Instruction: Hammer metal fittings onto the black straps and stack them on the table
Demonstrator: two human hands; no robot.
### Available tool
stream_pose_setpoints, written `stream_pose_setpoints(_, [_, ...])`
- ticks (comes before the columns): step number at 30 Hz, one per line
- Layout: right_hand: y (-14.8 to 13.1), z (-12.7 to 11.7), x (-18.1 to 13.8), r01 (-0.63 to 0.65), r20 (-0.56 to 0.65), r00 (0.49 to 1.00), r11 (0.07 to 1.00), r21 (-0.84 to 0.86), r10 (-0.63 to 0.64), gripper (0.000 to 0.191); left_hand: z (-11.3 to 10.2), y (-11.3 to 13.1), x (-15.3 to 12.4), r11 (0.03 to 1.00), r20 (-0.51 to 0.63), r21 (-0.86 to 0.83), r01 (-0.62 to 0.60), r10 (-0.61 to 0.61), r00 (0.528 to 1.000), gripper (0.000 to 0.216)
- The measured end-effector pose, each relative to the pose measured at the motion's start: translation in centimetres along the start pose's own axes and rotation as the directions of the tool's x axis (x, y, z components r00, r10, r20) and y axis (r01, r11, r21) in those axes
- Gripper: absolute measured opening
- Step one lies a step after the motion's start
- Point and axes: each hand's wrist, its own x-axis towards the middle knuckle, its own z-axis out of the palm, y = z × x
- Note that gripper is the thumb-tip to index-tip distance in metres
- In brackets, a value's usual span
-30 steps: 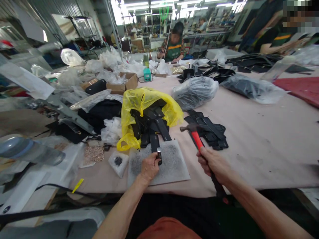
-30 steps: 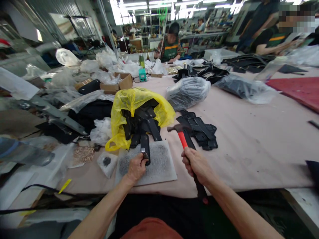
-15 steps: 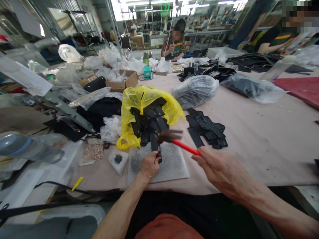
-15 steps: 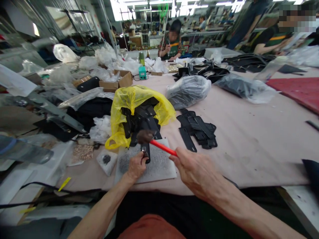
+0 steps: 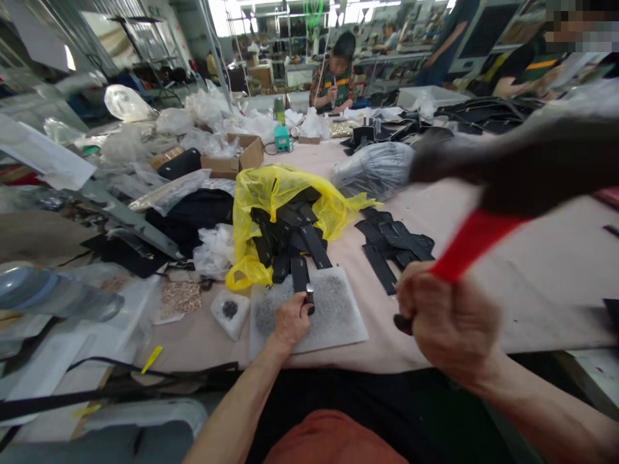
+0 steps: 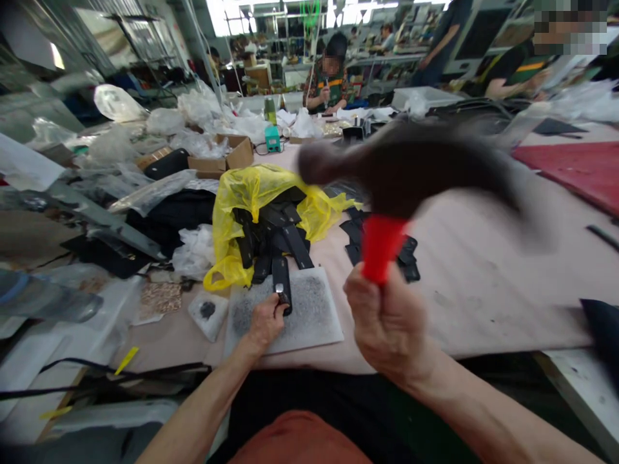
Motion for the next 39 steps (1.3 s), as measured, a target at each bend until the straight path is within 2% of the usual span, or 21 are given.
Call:
stream_pose_setpoints(2, [1.1,0.3,-0.7,0.074,0.178,0.982,0.996,-0.058,-0.063,0.035,0.0,0.0,0.0,1.0,0.004,-0.008,0.002,-0.001,1.0,0.013])
stream_pose_setpoints(3, [2.0,0.2,-1.0,0.081,0.282,0.958,0.991,-0.105,-0.048,0.034,0.0,0.0,0.0,1.0,0.003,-0.013,0.004,-0.004,1.0,0.013])
stream_pose_setpoints(6, [5.2,-0.3,-1.4,-0.032,0.445,0.882,0.963,-0.267,0.152,0.031,-0.1,0.1,0.1,0.999,0.001,-0.041,0.023,-0.023,1.0,0.012])
stream_pose_setpoints(8, [7.9,-0.3,-2.0,-0.2,0.458,0.827,0.933,-0.3,0.325,0.034,-0.3,0.2,0.2,0.997,0.002,-0.066,0.03,-0.03,1.0,0.012])
stream_pose_setpoints(9, [9.4,0.0,-2.5,-0.301,0.466,0.782,0.905,-0.299,0.414,0.036,-0.3,0.2,0.2,0.997,-0.003,-0.075,0.03,-0.03,1.0,0.012])
stream_pose_setpoints(11, [12.5,1.1,-4.1,-0.473,0.477,0.659,0.814,-0.338,0.581,0.038,-0.4,0.3,0.2,0.996,-0.008,-0.088,0.024,-0.025,1.0,0.012])
stream_pose_setpoints(12, [14.0,1.8,-5.1,-0.511,0.463,0.607,0.764,-0.395,0.646,0.038,-0.4,0.3,0.2,0.996,-0.012,-0.092,0.02,-0.022,1.0,0.012])
stream_pose_setpoints(13, [15.3,2.5,-6.1,-0.499,0.439,0.594,0.736,-0.456,0.675,0.037,-0.4,0.3,0.2,0.995,-0.015,-0.094,0.017,-0.018,1.0,0.011])
stream_pose_setpoints(14, [16.2,3.1,-7.0,-0.479,0.415,0.593,0.716,-0.507,0.69,0.035,-0.4,0.2,0.2,0.995,-0.018,-0.095,0.012,-0.014,1.0,0.011])
stream_pose_setpoints(15, [16.7,3.8,-7.6,-0.439,0.393,0.621,0.716,-0.542,0.678,0.032,-0.4,0.2,0.2,0.995,-0.019,-0.095,0.006,-0.008,1.0,0.01])
stream_pose_setpoints(17, [16.4,5.0,-8.2,-0.326,0.357,0.739,0.767,-0.552,0.571,0.026,-0.4,0.0,0.2,0.995,-0.025,-0.099,0.0,-0.002,1.0,0.011])
stream_pose_setpoints(19, [14.5,6.6,-7.6,-0.163,0.342,0.867,0.854,-0.495,0.363,0.03,-0.3,-0.1,0.3,0.995,-0.027,-0.103,0.004,-0.006,1.0,0.012])
stream_pose_setpoints(20, [13.1,7.6,-7.1,-0.067,0.342,0.909,0.892,-0.447,0.239,0.032,-0.3,-0.2,0.3,0.995,-0.027,-0.103,0.007,-0.009,1.0,0.012])
stream_pose_setpoints(21, [11.7,8.8,-6.5,0.009,0.358,0.923,0.925,-0.38,0.138,0.034,-0.2,-0.2,0.3,0.995,-0.027,-0.099,0.009,-0.012,1.0,0.013])
stream_pose_setpoints(24, [8.1,13.1,-5.3,0.092,0.407,0.914,0.974,-0.205,-0.001,0.039,-0.1,-0.3,0.1,0.996,-0.017,-0.083,0.012,-0.014,1.0,0.016])
stream_pose_setpoints(27, [6.9,17.0,-5.4,0.052,0.425,0.905,0.984,-0.169,0.026,0.045,-0.2,-0.2,0.3,0.994,-0.01,-0.095,0.046,-0.047,0.999,0.018])
stream_pose_setpoints(29, [7.1,18.4,-5.8,0.002,0.427,0.901,0.985,-0.175,0.074,0.048,-0.3,-0.2,0.9,0.984,-0.013,-0.143,0.109,-0.112,0.994,0.018])
stream_pose_setpoints(34, [7.9,19.0,-6.2,-0.042,0.434,0.894,0.985,-0.169,0.113,0.051,-1.3,-1.0,3.1,0.888,-0.057,-0.326,0.323,-0.359,0.932,0.018])
stream_pose_setpoints(36, [7.9,18.9,-6.1,-0.049,0.429,0.896,0.986,-0.162,0.115,0.052,-1.7,-1.3,3.0,0.879,-0.039,-0.342,0.333,-0.367,0.929,0.017])
stream_pose_setpoints(39, [8.0,18.8,-5.8,-0.06,0.424,0.898,0.988,-0.144,0.117,0.053,-2.3,-1.1,1.5,0.916,-0.035,-0.276,0.292,-0.313,0.949,0.016])
